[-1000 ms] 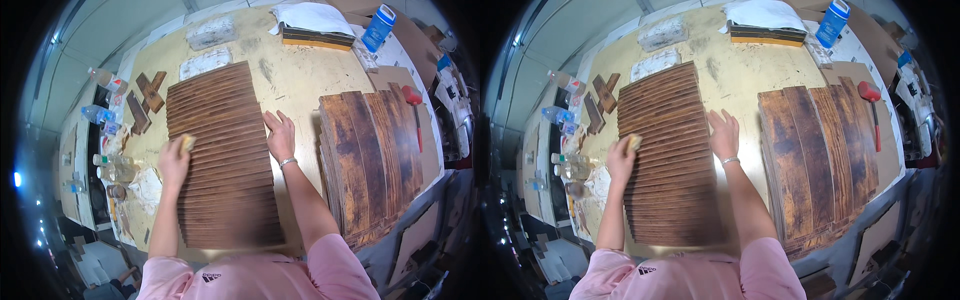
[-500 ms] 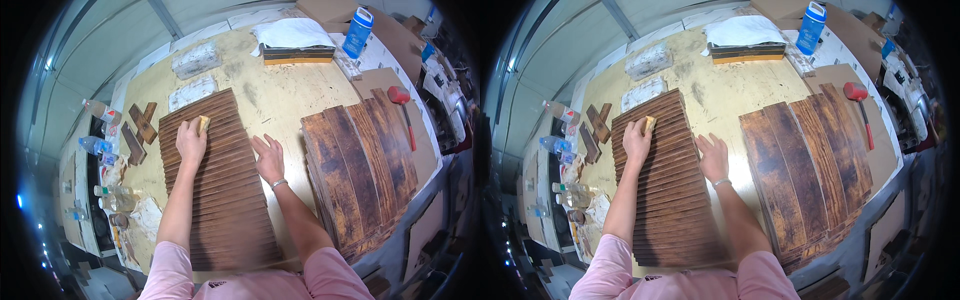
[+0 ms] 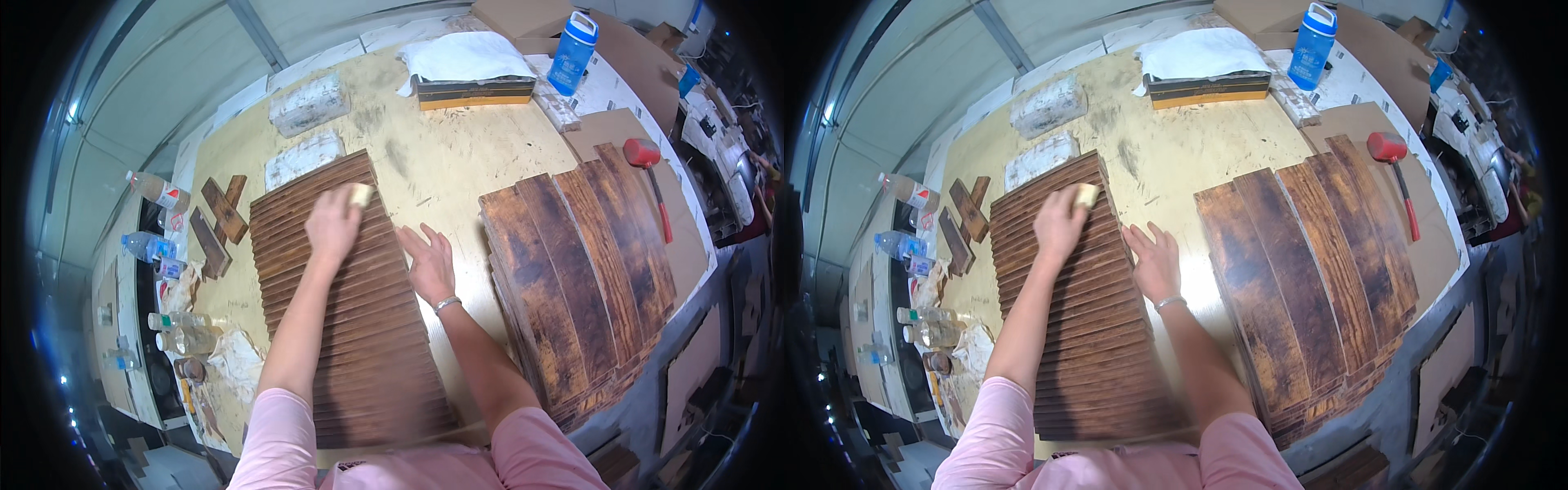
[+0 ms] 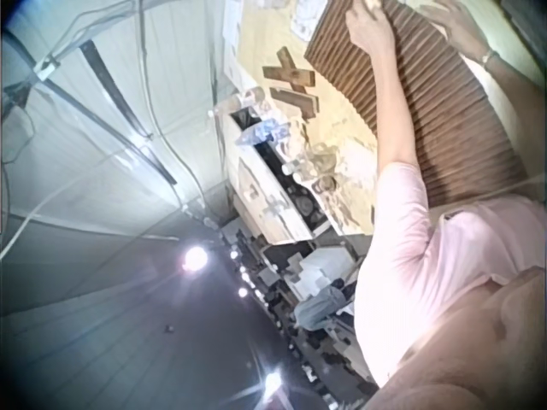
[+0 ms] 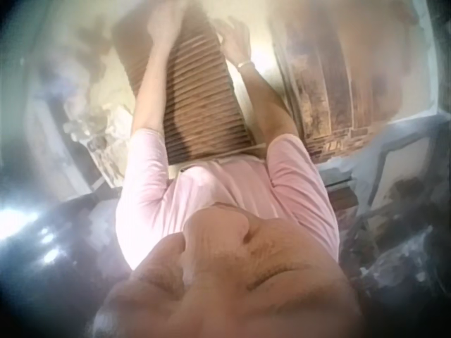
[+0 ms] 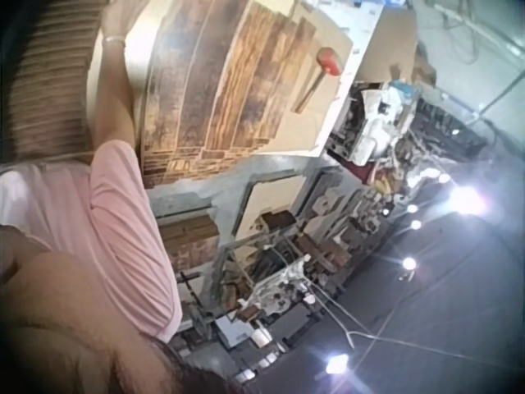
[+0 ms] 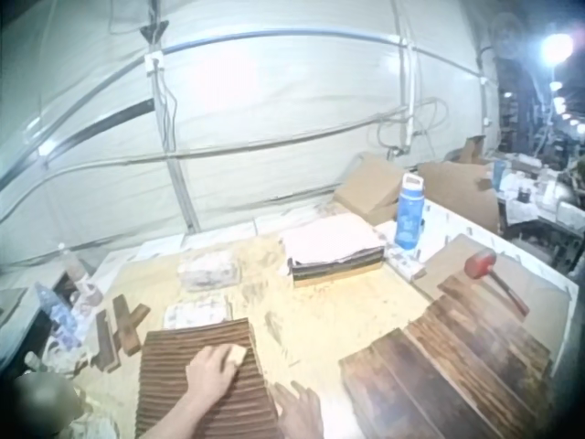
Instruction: The person cleans a wood-slat panel using a small block and then wipes it with a cloth.
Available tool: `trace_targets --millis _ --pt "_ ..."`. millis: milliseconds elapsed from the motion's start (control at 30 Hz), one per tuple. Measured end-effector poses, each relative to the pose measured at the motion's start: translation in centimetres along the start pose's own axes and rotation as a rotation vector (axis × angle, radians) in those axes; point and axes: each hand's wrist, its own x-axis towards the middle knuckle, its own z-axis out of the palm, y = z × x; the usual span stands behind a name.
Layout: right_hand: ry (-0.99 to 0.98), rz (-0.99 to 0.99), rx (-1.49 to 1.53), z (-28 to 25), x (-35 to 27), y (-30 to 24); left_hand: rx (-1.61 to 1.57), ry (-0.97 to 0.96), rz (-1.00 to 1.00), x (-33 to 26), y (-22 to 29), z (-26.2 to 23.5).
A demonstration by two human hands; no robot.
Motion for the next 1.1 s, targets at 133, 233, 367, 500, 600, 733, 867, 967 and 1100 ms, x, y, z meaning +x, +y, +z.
trace_targets --millis 133,233,367,500,600,733,867,967,1100 --pt "0.002 0.002 -0.001 0.0 0.3 -0.2 -0.001 0.153 0.128 1.0 -0.6 0.7" --pt "0.008 0.004 0.016 0.0 0.2 0.0 0.01 0.05 0.221 1.1 1.3 0.4" --pt "-0.009 0.019 0.02 -0.4 0.1 -0.4 0.084 0.156 -0.068 2.3 -1.8 0.4" --pt "0.026 0.002 0.022 0.0 0.0 -0.1 -0.079 0.065 0.255 1.5 0.8 0.6" --pt "0.0 0.013 0.047 -0.3 0.1 -0.8 0.056 0.074 0.034 2.7 -1.5 1.4" --pt "0.006 0.006 0.005 0.0 0.2 0.0 -0.027 0.158 0.085 3.2 -1.4 1.9" --pt "0.005 0.015 0.017 0.2 0.1 -0.2 0.018 0.119 0.088 3.5 -1.3 2.9" --pt "-0.019 0.026 0.034 -0.6 0.3 -1.0 0.104 0.27 -0.055 5.4 -3.3 3.0" --pt "0.002 0.012 0.027 -0.3 0.4 -0.5 0.044 0.171 0.245 6.8 0.4 3.5"
